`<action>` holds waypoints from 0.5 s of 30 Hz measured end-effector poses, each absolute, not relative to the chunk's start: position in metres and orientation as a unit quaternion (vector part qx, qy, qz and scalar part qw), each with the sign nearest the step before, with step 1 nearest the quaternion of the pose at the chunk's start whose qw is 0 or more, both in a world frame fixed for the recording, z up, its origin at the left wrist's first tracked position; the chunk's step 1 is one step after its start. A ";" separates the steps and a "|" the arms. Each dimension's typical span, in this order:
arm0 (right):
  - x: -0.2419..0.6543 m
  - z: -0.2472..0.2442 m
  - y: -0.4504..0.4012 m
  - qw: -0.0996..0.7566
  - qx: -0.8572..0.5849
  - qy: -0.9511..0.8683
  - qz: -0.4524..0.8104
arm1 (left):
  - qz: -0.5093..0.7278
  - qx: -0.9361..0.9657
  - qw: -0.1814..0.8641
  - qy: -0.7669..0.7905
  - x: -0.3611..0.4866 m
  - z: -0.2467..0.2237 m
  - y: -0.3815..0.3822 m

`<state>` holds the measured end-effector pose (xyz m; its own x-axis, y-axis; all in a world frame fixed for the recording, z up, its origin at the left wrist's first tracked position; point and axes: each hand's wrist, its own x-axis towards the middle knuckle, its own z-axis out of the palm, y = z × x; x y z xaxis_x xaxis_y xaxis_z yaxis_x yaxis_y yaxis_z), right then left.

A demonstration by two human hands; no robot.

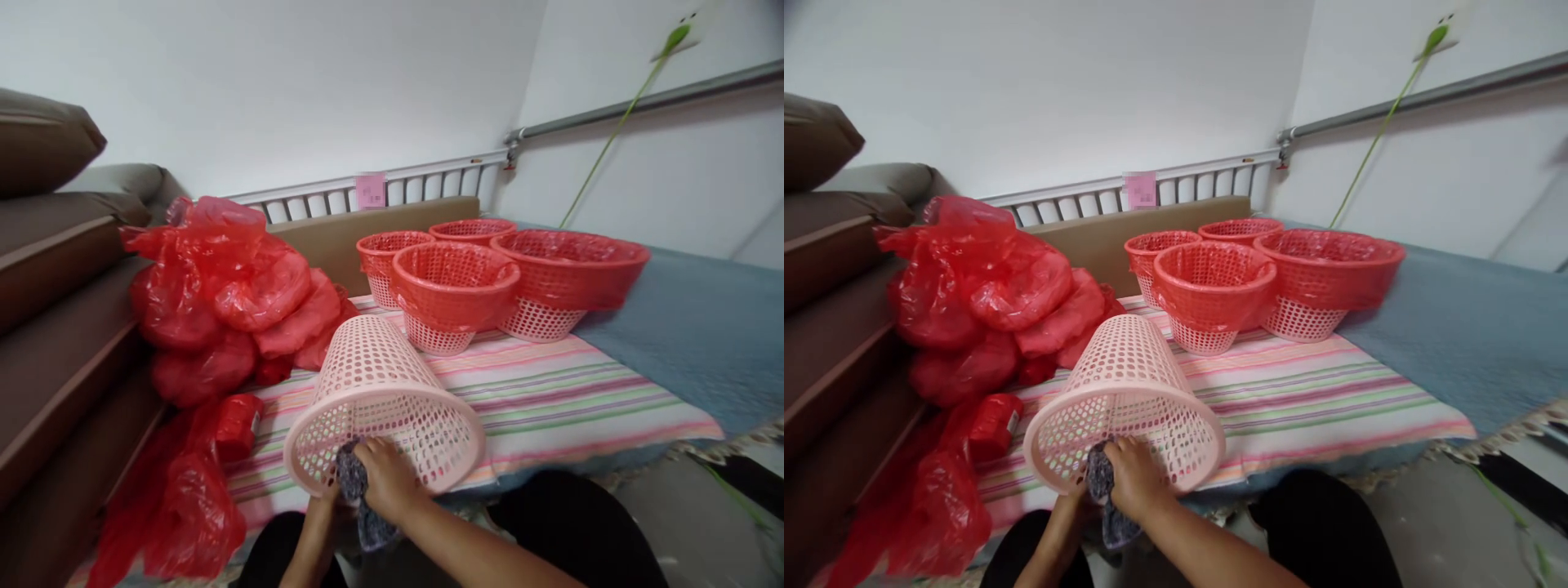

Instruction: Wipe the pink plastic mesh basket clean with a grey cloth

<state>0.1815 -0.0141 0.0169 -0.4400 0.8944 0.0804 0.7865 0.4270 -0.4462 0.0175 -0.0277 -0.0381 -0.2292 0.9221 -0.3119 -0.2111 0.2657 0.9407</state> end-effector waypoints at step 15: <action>0.151 0.012 0.059 0.361 -0.512 -0.722 0.294 | 0.554 0.389 0.420 0.605 0.003 -0.024 -0.034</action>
<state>0.1514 0.0590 0.0115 -0.2143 0.9516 0.2202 0.5278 0.3025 -0.7937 0.0032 -0.0336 -0.0238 -0.3452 0.9354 -0.0771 0.0055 0.0842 0.9964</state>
